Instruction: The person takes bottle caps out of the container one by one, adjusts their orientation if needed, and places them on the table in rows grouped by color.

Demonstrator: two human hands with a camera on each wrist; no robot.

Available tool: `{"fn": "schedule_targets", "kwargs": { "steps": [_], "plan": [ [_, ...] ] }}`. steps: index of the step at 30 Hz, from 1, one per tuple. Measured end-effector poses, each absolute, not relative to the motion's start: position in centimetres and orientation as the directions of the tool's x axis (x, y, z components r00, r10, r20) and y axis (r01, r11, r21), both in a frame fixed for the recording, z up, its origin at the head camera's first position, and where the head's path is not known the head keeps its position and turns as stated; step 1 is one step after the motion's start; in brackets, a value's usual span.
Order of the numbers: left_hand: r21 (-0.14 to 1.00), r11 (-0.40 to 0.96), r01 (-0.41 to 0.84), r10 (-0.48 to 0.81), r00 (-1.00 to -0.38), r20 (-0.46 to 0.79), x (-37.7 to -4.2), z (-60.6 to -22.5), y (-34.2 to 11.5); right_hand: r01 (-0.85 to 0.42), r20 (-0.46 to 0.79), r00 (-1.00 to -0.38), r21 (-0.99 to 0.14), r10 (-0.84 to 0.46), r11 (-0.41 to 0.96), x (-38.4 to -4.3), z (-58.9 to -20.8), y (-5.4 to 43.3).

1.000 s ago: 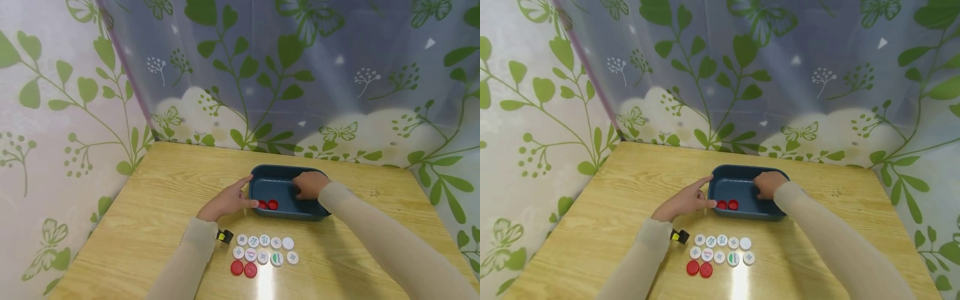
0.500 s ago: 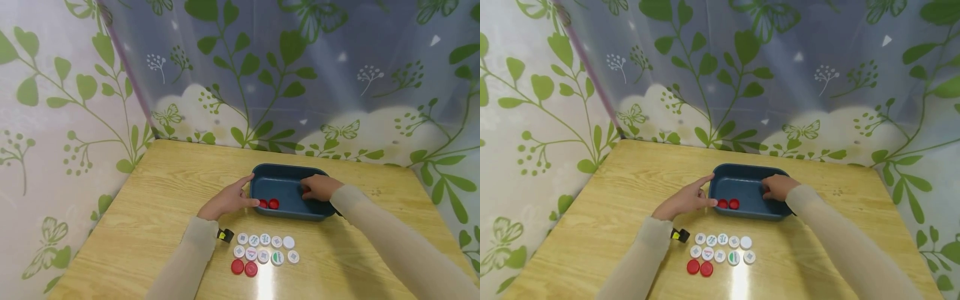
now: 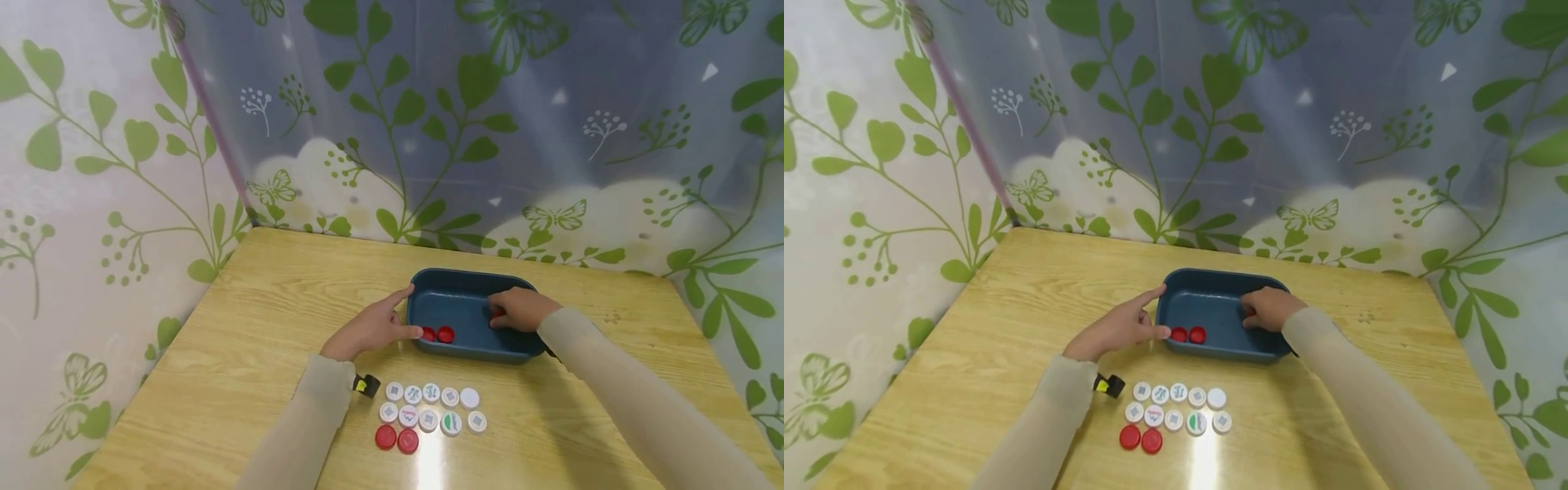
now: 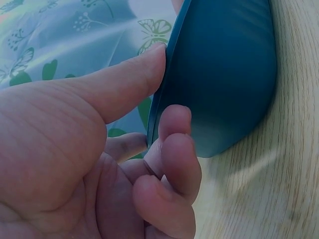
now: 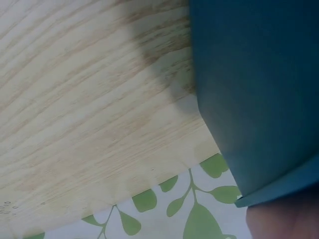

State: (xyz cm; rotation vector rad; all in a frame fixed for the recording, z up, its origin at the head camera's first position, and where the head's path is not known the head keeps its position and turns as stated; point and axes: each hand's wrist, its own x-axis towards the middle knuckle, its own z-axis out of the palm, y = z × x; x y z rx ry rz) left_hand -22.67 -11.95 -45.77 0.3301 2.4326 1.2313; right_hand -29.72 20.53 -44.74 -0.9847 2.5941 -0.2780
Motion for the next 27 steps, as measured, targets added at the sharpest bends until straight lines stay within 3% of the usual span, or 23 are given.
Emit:
{"fn": "schedule_targets", "kwargs": {
  "steps": [6, 8, 13, 17, 22, 27],
  "plan": [
    [0.809, 0.587, 0.027, 0.379, -0.892, -0.245, -22.6, -45.7, -11.9, -0.644, -0.212, -0.679, -0.288, -0.702, 0.709, -29.5, -44.9, 20.9],
    [0.807, 0.590, 0.029, 0.379, -0.892, -0.245, -22.6, -45.8, -11.9, -0.636, -0.168, -0.703, -0.288, -0.691, 0.716, -29.2, -44.8, 20.8],
    [0.796, 0.605, 0.039, 0.374, -0.895, -0.241, -22.9, -45.6, -12.0, -0.609, 0.107, -0.778, -0.372, -0.620, 0.701, -25.0, -42.4, 18.3],
    [0.796, 0.604, 0.043, 0.373, -0.898, -0.234, -22.9, -45.4, -12.1, -0.737, 0.266, -0.666, -0.379, -0.697, 0.559, -17.9, -41.8, 15.0],
    [0.809, 0.586, 0.044, 0.384, -0.894, -0.230, -22.8, -45.5, -12.0, -0.829, 0.114, -0.514, -0.322, -0.850, 0.458, -10.8, -44.8, 13.2],
    [0.806, 0.590, 0.042, 0.385, -0.892, -0.236, -23.0, -45.8, -12.1, -0.808, -0.040, -0.509, -0.322, -0.860, 0.493, -8.9, -47.2, 12.7]
  ]
}}
